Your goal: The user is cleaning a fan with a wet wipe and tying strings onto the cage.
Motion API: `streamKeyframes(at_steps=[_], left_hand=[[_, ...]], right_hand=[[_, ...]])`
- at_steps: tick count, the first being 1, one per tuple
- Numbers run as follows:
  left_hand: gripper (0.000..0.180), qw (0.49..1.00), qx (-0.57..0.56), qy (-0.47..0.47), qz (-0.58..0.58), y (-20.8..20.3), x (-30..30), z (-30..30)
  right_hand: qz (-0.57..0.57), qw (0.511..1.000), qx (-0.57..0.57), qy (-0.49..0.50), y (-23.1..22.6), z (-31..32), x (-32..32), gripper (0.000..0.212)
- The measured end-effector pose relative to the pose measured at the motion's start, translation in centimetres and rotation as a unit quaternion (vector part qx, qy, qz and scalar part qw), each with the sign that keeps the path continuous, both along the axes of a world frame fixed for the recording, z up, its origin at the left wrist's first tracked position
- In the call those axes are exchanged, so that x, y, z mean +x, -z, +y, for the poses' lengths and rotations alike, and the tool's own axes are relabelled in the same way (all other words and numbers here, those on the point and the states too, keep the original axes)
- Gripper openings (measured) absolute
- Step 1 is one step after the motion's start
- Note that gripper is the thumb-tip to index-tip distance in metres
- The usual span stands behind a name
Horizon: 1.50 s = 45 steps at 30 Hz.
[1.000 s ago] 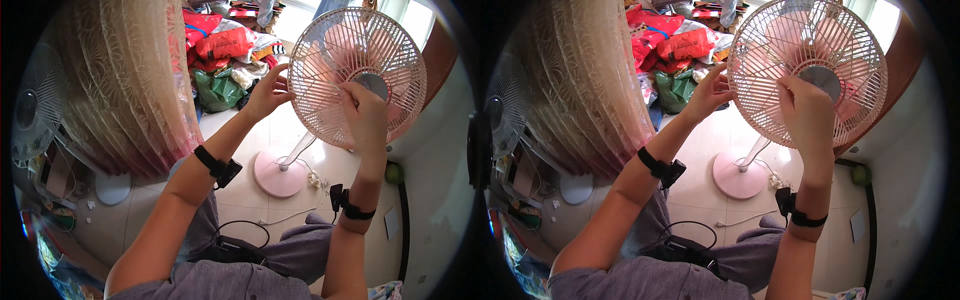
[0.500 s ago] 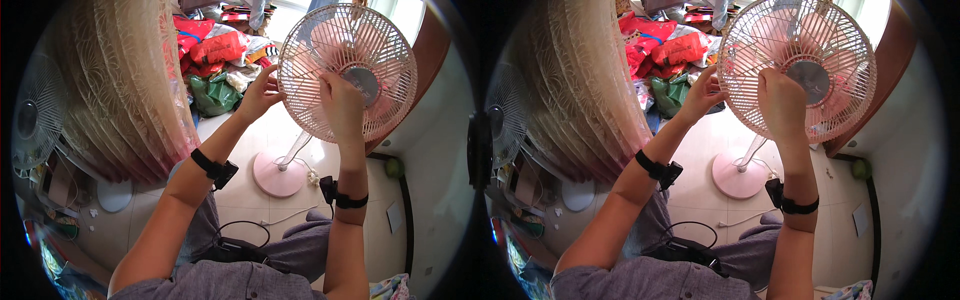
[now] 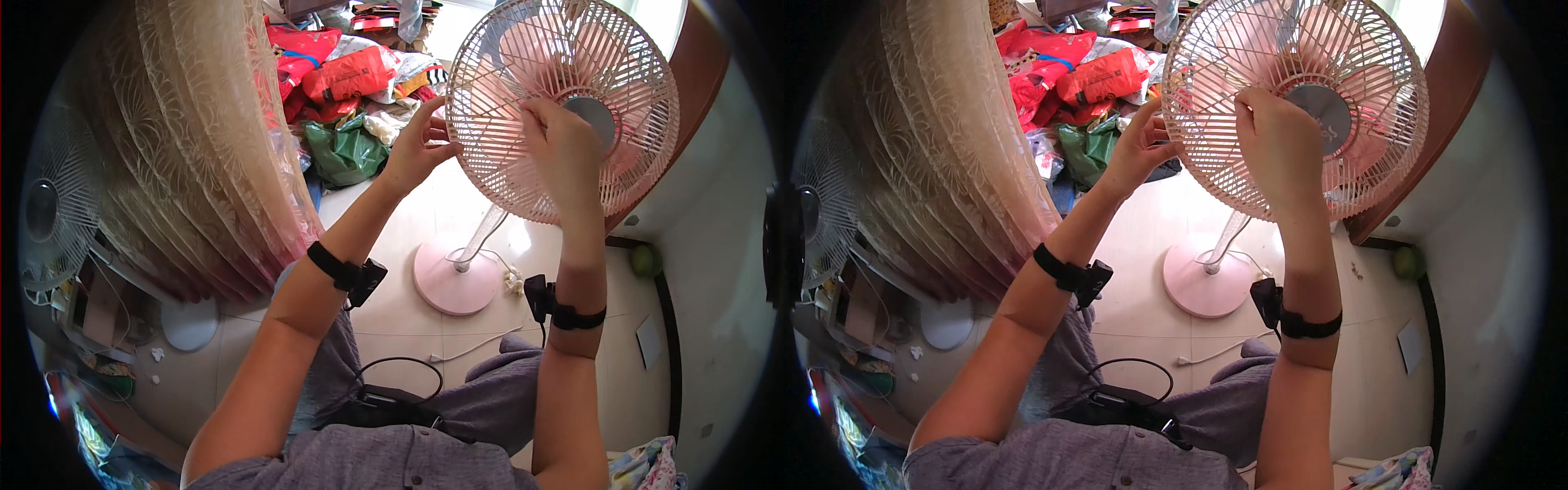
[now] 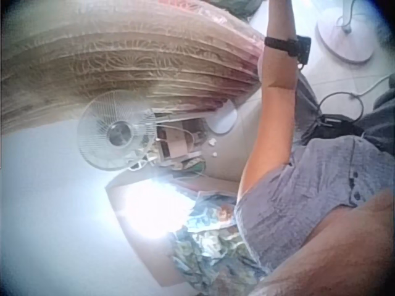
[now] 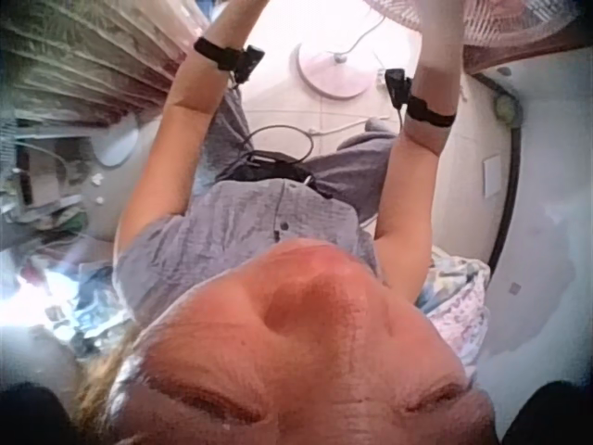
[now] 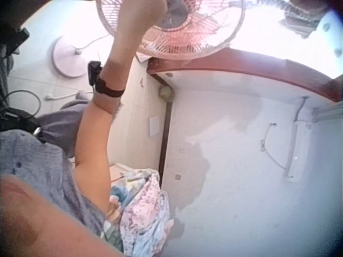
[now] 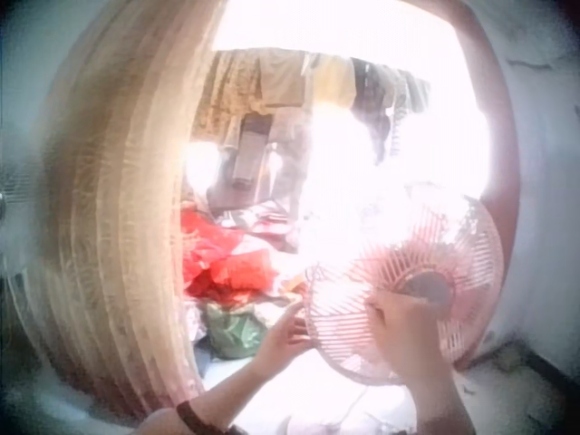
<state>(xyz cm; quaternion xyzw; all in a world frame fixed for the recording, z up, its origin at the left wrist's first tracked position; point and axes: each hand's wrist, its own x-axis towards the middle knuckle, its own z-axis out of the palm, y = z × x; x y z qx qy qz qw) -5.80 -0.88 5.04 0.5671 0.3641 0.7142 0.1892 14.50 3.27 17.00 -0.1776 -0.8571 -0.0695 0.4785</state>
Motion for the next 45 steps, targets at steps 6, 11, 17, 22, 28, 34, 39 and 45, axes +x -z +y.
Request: streamKeyframes(at_steps=[6,11,17,22,28,34,39,45], left_hand=[[0.072,1.000,-0.013,-0.008,0.010,-0.2,0.4,-0.4],[0.073,1.000,-0.008,-0.007,0.004,-0.2,0.4,-0.4],[0.075,1.000,-0.003,-0.010,0.004,0.0,-0.2,-0.2],[0.076,1.000,-0.007,-0.008,0.009,0.2,-0.1,0.1],[0.075,1.000,-0.005,-0.013,0.021,-0.2,0.0,-0.3],[0.072,1.000,-0.004,-0.004,0.017,-0.6,0.3,-0.8],[0.074,1.000,0.002,-0.003,0.014,-0.5,0.3,-0.5],[0.074,1.000,0.010,0.003,0.016,-0.1,0.0,-0.1]], right_hand=[[0.017,1.000,-0.004,0.001,1.1,0.3,-1.6,0.012],[0.012,1.000,-0.009,-0.020,0.6,0.2,-0.5,0.013],[-0.067,0.997,-0.036,0.017,-1.6,-0.9,2.7,0.015],[-0.034,0.998,-0.051,0.015,-1.0,0.4,2.1,0.016],[0.003,1.000,-0.017,0.015,0.2,0.8,0.4,0.013],[-0.060,0.995,-0.038,0.073,-0.7,0.7,2.1,0.015],[-0.057,0.996,-0.036,0.050,-0.8,1.2,2.4,0.015],[-0.026,0.998,-0.061,0.009,-0.5,1.1,1.5,0.014]])
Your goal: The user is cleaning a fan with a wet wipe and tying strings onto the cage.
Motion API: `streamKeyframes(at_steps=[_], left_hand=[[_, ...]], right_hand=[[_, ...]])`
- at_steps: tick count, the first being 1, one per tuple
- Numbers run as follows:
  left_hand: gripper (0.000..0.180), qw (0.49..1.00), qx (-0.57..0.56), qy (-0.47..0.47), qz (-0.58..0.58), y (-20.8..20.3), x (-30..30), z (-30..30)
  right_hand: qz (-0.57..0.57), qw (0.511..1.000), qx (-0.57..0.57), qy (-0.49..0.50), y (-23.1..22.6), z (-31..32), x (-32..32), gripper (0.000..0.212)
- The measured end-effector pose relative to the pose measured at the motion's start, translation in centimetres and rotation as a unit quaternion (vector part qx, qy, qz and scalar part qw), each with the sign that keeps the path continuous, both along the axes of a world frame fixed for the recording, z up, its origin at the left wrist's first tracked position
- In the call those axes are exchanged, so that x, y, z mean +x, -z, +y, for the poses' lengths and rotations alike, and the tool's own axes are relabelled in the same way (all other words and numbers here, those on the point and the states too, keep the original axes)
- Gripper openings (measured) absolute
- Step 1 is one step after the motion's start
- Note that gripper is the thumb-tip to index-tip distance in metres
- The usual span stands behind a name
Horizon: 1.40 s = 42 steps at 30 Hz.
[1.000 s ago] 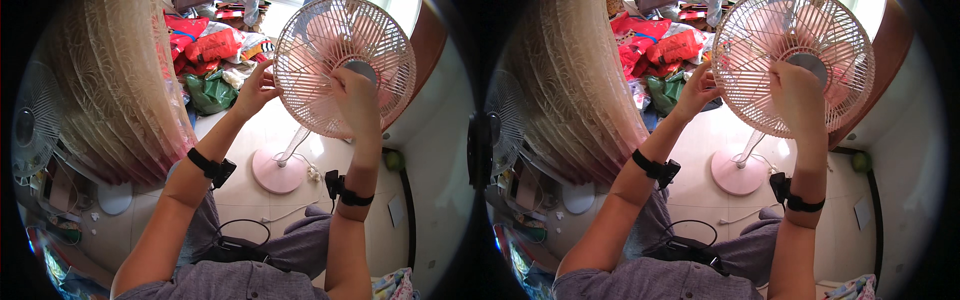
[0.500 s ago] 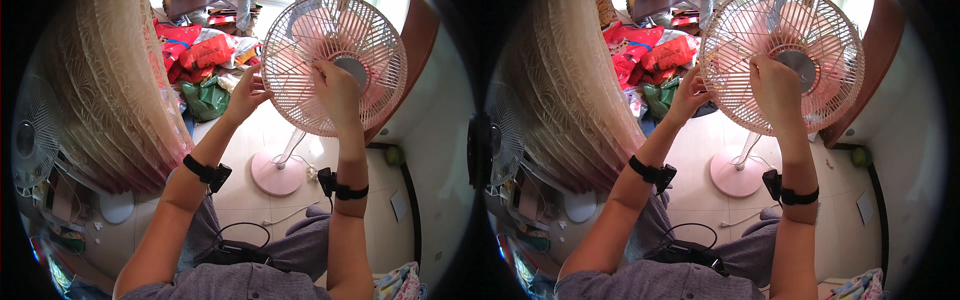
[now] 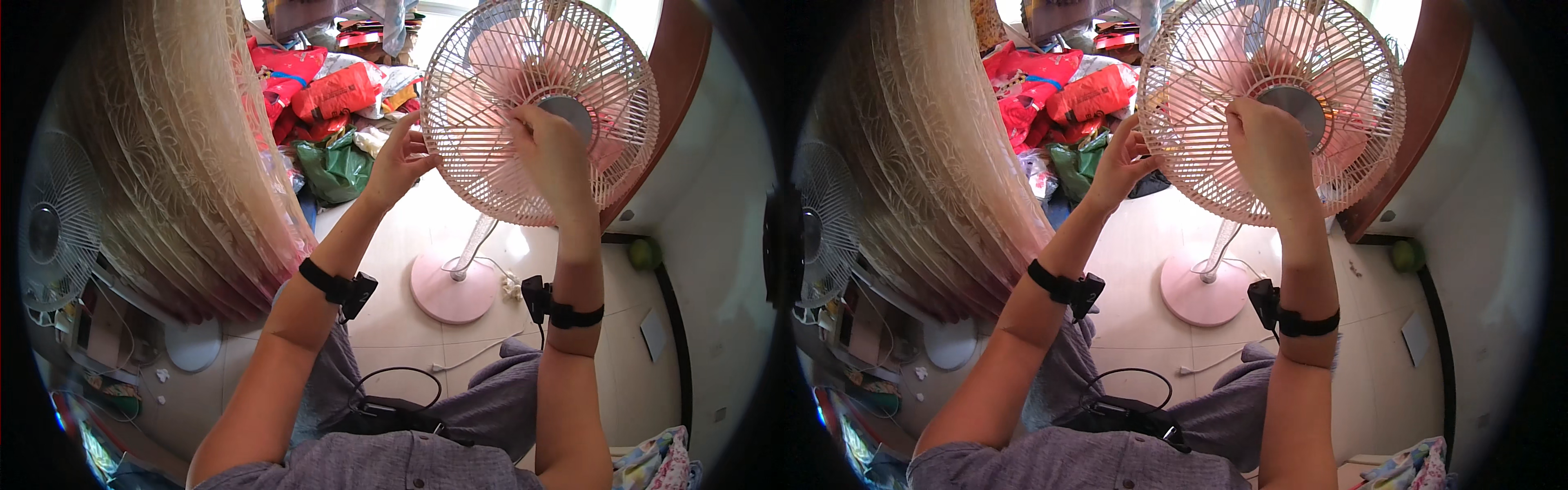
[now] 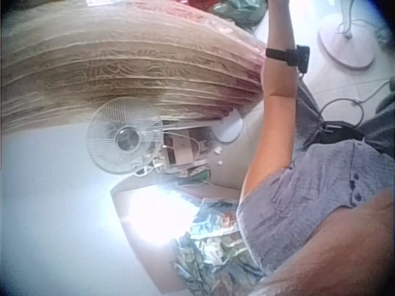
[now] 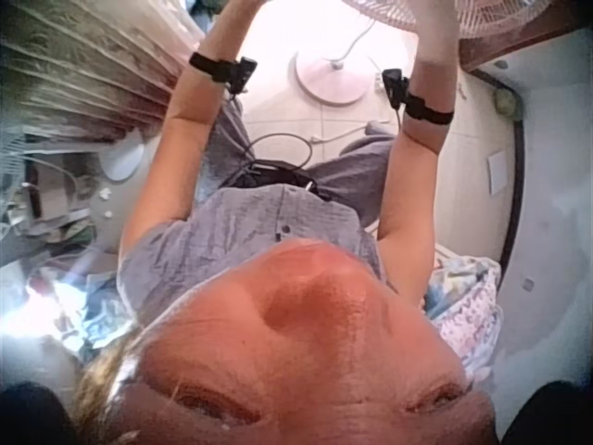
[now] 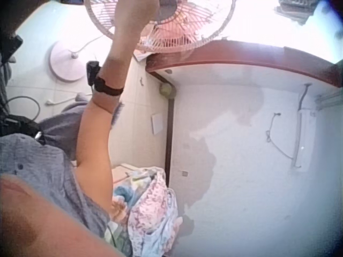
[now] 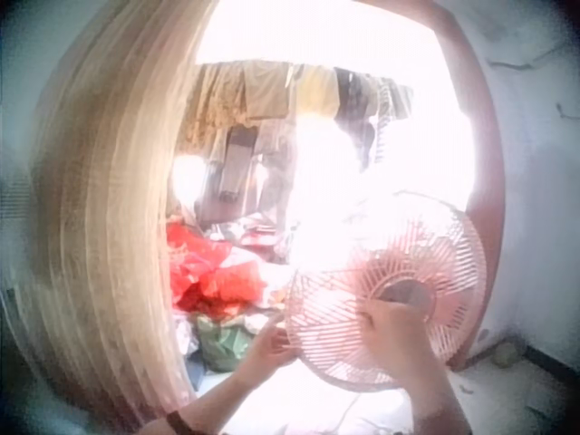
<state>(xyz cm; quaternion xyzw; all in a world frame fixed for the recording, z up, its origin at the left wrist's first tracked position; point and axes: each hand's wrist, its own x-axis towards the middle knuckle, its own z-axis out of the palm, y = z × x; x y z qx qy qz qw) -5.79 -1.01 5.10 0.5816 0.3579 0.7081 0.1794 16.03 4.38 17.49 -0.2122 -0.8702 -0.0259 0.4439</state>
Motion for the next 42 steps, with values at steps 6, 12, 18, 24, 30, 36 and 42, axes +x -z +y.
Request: streamKeyframes(at_steps=[6,12,18,24,30,36,42], left_hand=[[0.074,1.000,0.006,0.002,0.005,-0.2,-0.1,-0.2],[0.074,1.000,-0.018,-0.004,0.004,-0.2,0.4,-0.2],[0.074,1.000,-0.019,-0.006,0.020,-0.1,-0.1,-0.2],[0.073,1.000,-0.021,-0.011,0.011,0.0,0.2,-0.1],[0.073,0.999,-0.040,-0.024,0.014,-0.5,0.2,-0.7],[0.075,0.999,-0.029,-0.024,-0.005,-0.1,0.1,-0.5],[0.075,1.000,-0.024,-0.017,-0.010,0.0,0.3,-0.5]], right_hand=[[0.064,0.997,0.010,-0.052,-0.3,-0.9,-0.6,0.013],[0.044,0.997,0.067,0.013,0.8,0.1,-2.3,0.014],[0.093,0.993,0.048,-0.047,0.7,-1.3,-3.9,0.013],[0.107,0.991,0.080,-0.007,0.4,-0.7,-3.6,0.012],[0.024,0.998,0.044,0.044,-0.7,-0.8,-1.7,0.013],[0.070,0.997,0.025,-0.024,-0.2,-1.2,-2.9,0.013],[0.132,0.989,0.044,-0.049,-0.8,-1.1,-2.3,0.015]])
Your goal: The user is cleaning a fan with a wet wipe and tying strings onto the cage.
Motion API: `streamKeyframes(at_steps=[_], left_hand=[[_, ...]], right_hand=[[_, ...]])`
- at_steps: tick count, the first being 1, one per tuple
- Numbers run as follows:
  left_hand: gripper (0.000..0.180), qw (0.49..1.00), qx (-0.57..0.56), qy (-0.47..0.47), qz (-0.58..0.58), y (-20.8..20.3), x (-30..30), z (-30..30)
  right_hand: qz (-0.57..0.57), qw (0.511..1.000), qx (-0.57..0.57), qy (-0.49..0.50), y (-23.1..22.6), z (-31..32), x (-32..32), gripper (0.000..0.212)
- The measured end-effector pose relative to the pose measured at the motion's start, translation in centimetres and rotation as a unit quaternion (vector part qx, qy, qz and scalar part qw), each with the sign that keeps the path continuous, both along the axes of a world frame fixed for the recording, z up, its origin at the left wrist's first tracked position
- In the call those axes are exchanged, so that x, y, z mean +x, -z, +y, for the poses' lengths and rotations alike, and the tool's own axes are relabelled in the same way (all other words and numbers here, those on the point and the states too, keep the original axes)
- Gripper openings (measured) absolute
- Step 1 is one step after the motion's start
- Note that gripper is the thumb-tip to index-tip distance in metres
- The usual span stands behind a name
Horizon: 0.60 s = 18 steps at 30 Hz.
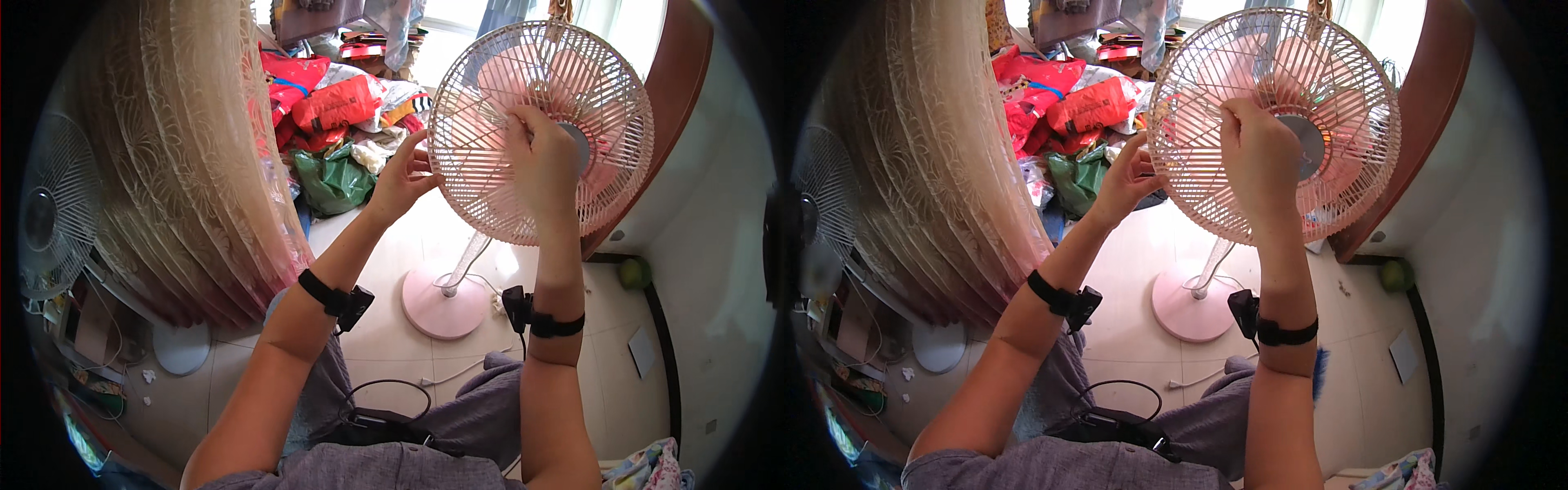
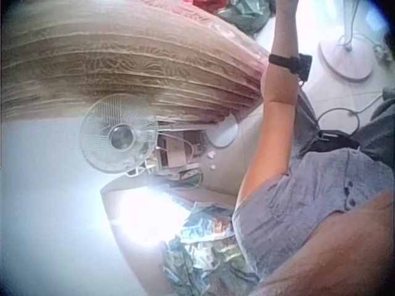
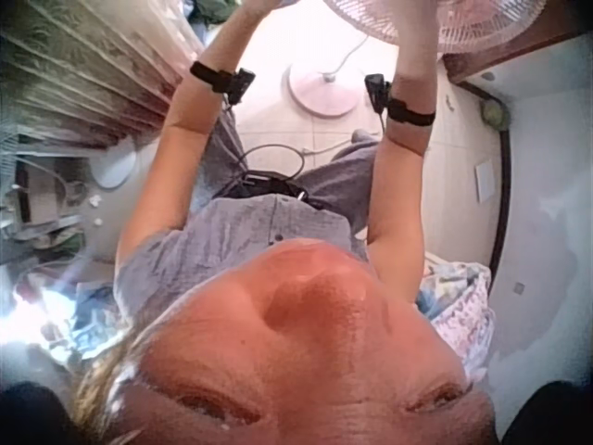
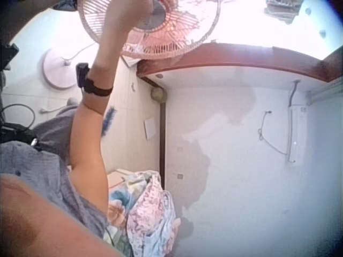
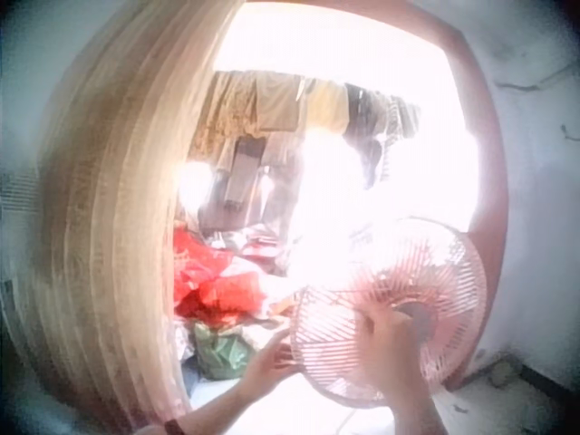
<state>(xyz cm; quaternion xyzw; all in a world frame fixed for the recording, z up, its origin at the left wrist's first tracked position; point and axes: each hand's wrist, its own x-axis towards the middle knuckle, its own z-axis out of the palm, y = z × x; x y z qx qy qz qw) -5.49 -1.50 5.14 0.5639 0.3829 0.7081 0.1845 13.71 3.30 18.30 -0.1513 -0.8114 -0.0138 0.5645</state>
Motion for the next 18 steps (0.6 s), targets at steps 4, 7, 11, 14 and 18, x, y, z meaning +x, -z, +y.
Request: streamKeyframes(at_steps=[4,7,11,14,18], left_hand=[[0.075,1.000,0.004,0.000,0.001,0.1,-0.3,0.1],[0.076,1.000,-0.002,-0.007,0.004,-0.1,0.0,0.1],[0.075,1.000,-0.013,-0.015,0.009,-0.1,-0.1,0.1],[0.075,1.000,0.003,0.007,-0.002,0.3,-0.4,0.4],[0.074,0.999,0.016,0.027,0.009,0.4,-0.4,0.7]], right_hand=[[-0.055,0.993,0.023,0.105,-0.6,0.8,1.3,0.014],[-0.070,0.988,0.027,0.138,-0.6,0.9,1.5,0.013],[-0.044,0.993,0.046,0.097,0.1,0.6,0.4,0.014],[-0.002,0.999,-0.020,-0.047,0.2,0.5,-0.3,0.015],[0.045,0.998,-0.020,-0.042,-0.4,0.3,0.3,0.015]])
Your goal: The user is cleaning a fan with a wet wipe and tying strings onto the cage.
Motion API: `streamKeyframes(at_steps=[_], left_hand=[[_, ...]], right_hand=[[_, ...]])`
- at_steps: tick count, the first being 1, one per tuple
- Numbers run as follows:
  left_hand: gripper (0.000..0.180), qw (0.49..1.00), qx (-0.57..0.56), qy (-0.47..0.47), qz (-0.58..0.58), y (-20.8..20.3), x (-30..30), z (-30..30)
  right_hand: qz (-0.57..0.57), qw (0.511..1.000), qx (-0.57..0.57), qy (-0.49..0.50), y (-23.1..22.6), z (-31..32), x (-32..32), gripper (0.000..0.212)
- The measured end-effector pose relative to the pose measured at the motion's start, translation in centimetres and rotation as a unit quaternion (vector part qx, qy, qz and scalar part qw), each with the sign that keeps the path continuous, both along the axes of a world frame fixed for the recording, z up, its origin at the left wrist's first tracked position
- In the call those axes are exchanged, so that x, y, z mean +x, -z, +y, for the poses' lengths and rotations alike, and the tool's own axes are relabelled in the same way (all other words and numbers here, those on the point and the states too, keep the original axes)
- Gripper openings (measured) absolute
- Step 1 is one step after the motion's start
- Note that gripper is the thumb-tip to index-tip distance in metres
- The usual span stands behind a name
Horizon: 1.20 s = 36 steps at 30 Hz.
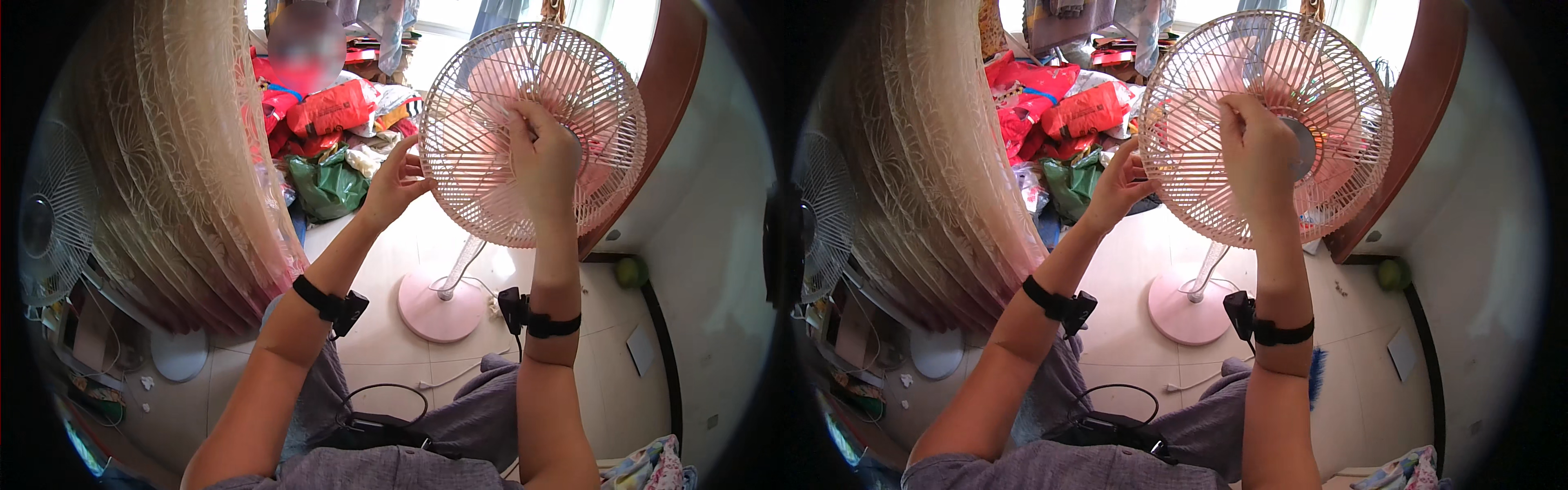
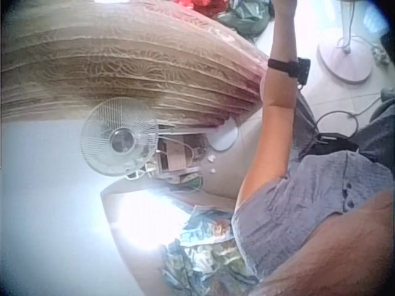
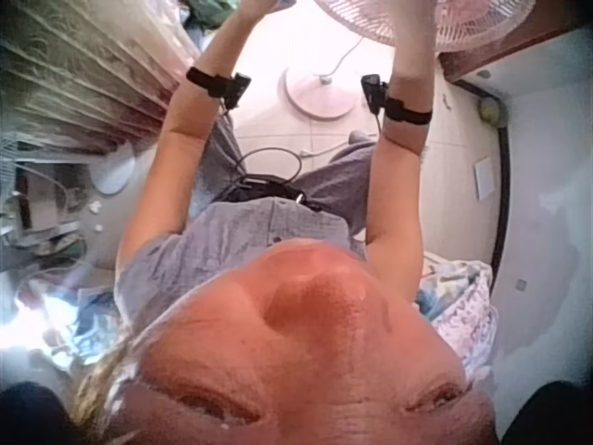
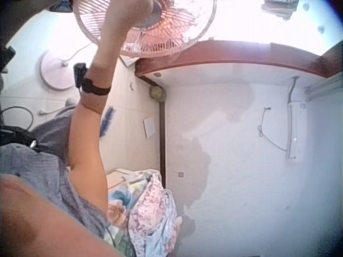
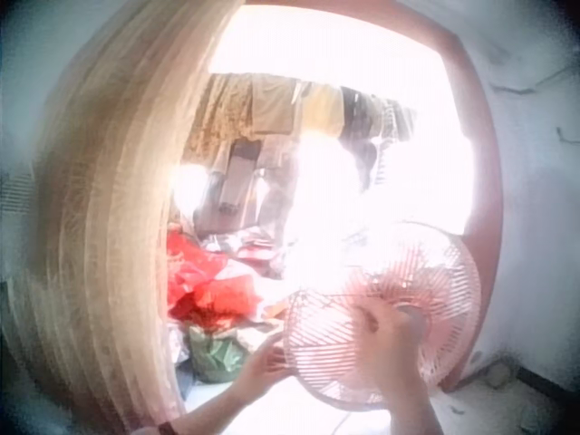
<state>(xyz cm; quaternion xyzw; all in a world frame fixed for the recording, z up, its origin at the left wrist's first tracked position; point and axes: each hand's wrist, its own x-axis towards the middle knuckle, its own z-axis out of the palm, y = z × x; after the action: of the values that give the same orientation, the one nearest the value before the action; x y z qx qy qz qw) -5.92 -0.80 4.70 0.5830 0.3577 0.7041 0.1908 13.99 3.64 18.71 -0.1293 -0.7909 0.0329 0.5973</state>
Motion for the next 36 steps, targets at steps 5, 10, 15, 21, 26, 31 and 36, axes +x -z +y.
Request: streamKeyframes(at_steps=[5,10,15,21,26,31,36], left_hand=[[0.074,1.000,-0.003,-0.011,0.008,-0.3,0.2,-0.2],[0.074,1.000,-0.007,-0.015,0.016,-0.1,-0.1,-0.2],[0.073,1.000,-0.009,-0.012,0.014,-0.4,0.2,-0.3],[0.073,1.000,0.003,-0.004,0.022,-0.5,0.2,-0.4],[0.073,1.000,-0.005,-0.014,0.010,-0.4,0.0,-0.5],[0.074,1.000,0.000,-0.004,-0.009,-0.2,0.3,-0.1],[0.075,1.000,0.008,-0.007,0.002,-0.5,0.5,-0.4]], right_hand=[[-0.050,0.993,0.054,0.097,-0.2,1.3,1.2,0.014],[-0.066,0.980,0.084,0.166,0.2,0.6,0.2,0.014],[-0.058,0.975,0.105,0.186,0.9,1.2,-1.2,0.011],[0.055,0.990,-0.130,-0.030,-0.5,1.3,0.7,0.012],[-0.023,0.977,-0.195,-0.081,-1.6,0.9,2.6,0.015],[-0.087,0.984,-0.150,0.028,-0.5,2.7,2.2,0.015],[-0.110,0.972,0.068,0.196,-0.2,1.8,1.4,0.017]])
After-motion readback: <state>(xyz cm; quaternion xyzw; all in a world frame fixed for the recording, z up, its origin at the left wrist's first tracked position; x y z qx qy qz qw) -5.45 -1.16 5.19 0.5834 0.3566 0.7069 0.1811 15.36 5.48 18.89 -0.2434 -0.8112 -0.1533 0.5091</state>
